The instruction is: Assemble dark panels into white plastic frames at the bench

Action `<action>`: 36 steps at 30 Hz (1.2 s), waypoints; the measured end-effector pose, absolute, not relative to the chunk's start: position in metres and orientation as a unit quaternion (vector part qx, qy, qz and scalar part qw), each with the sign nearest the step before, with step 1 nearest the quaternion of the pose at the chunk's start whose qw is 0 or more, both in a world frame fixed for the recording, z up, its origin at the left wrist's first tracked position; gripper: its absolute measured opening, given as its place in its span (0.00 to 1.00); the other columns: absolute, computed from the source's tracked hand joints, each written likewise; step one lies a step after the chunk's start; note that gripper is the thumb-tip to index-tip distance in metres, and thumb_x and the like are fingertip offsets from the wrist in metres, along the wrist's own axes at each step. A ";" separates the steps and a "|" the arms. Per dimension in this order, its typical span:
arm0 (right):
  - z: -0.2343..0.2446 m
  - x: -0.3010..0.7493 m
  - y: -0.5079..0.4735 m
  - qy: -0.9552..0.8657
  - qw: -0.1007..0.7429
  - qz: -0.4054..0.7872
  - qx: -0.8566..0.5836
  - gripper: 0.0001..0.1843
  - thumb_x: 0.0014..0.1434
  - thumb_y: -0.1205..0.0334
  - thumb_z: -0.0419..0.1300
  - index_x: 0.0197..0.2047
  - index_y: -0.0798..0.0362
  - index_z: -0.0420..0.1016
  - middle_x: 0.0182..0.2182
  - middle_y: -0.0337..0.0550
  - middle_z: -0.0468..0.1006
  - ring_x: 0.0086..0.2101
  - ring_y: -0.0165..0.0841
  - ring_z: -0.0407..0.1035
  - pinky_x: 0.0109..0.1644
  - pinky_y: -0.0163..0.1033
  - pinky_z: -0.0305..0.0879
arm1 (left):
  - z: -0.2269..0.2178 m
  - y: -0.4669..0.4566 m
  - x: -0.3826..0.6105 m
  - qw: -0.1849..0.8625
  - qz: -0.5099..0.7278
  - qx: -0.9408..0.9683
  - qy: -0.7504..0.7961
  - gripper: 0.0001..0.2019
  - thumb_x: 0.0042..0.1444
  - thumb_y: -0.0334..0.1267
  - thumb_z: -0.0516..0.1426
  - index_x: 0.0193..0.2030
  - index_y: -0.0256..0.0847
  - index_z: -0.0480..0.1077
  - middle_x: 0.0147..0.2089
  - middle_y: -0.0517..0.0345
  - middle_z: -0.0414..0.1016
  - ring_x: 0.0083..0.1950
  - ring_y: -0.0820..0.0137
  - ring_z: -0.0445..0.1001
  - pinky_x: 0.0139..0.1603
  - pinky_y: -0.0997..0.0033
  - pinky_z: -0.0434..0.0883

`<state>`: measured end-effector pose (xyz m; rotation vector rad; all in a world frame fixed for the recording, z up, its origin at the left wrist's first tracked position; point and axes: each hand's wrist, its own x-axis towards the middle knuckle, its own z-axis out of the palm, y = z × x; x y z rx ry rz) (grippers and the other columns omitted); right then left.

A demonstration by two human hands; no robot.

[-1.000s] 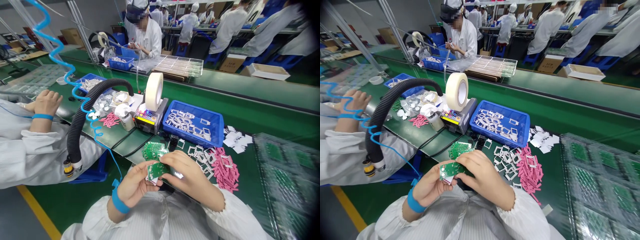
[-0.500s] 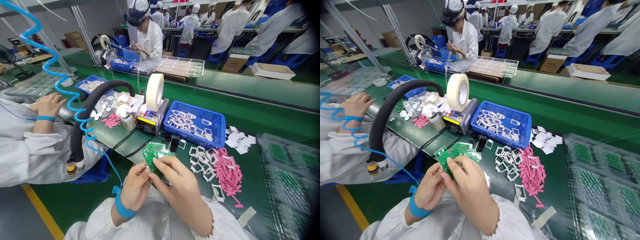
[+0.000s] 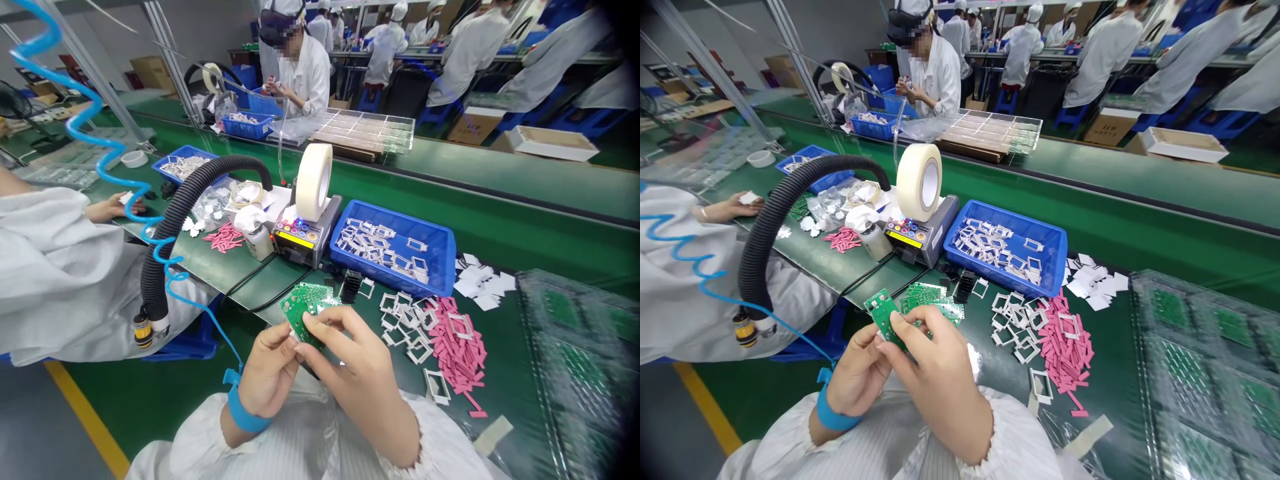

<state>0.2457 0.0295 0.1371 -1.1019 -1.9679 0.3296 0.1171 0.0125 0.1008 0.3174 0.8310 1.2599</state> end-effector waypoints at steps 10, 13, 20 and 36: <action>0.136 0.247 0.033 -0.785 0.425 0.147 -0.427 0.10 0.59 0.65 0.58 0.43 0.58 0.75 0.33 0.47 0.70 0.31 0.32 0.68 0.31 0.38 0.71 | 0.104 0.016 0.119 0.705 0.582 0.158 0.373 0.10 0.38 0.38 0.68 0.30 0.41 0.79 0.26 0.61 0.78 0.29 0.78 0.72 0.33 0.80 0.69; 0.136 0.248 0.034 -0.783 0.432 0.139 -0.425 0.10 0.59 0.65 0.57 0.42 0.60 0.75 0.31 0.47 0.69 0.30 0.31 0.67 0.30 0.36 0.70 | 0.105 0.017 0.118 0.697 0.585 0.157 0.384 0.14 0.36 0.39 0.69 0.33 0.41 0.79 0.30 0.58 0.80 0.31 0.76 0.73 0.34 0.78 0.70; 0.137 0.247 0.031 -0.776 0.442 0.148 -0.424 0.09 0.57 0.65 0.59 0.43 0.55 0.74 0.36 0.47 0.70 0.32 0.31 0.69 0.33 0.36 0.71 | 0.109 0.017 0.120 0.700 0.567 0.185 0.393 0.11 0.39 0.39 0.67 0.33 0.42 0.79 0.27 0.58 0.78 0.29 0.72 0.73 0.34 0.72 0.70; 0.129 0.256 0.042 -0.784 0.404 0.092 -0.462 0.13 0.58 0.65 0.57 0.47 0.55 0.70 0.39 0.49 0.76 0.40 0.36 0.71 0.40 0.42 0.72 | 0.118 0.019 0.138 0.731 0.591 0.162 0.299 0.13 0.55 0.43 0.56 0.44 0.43 0.75 0.48 0.53 0.76 0.50 0.64 0.71 0.54 0.63 0.66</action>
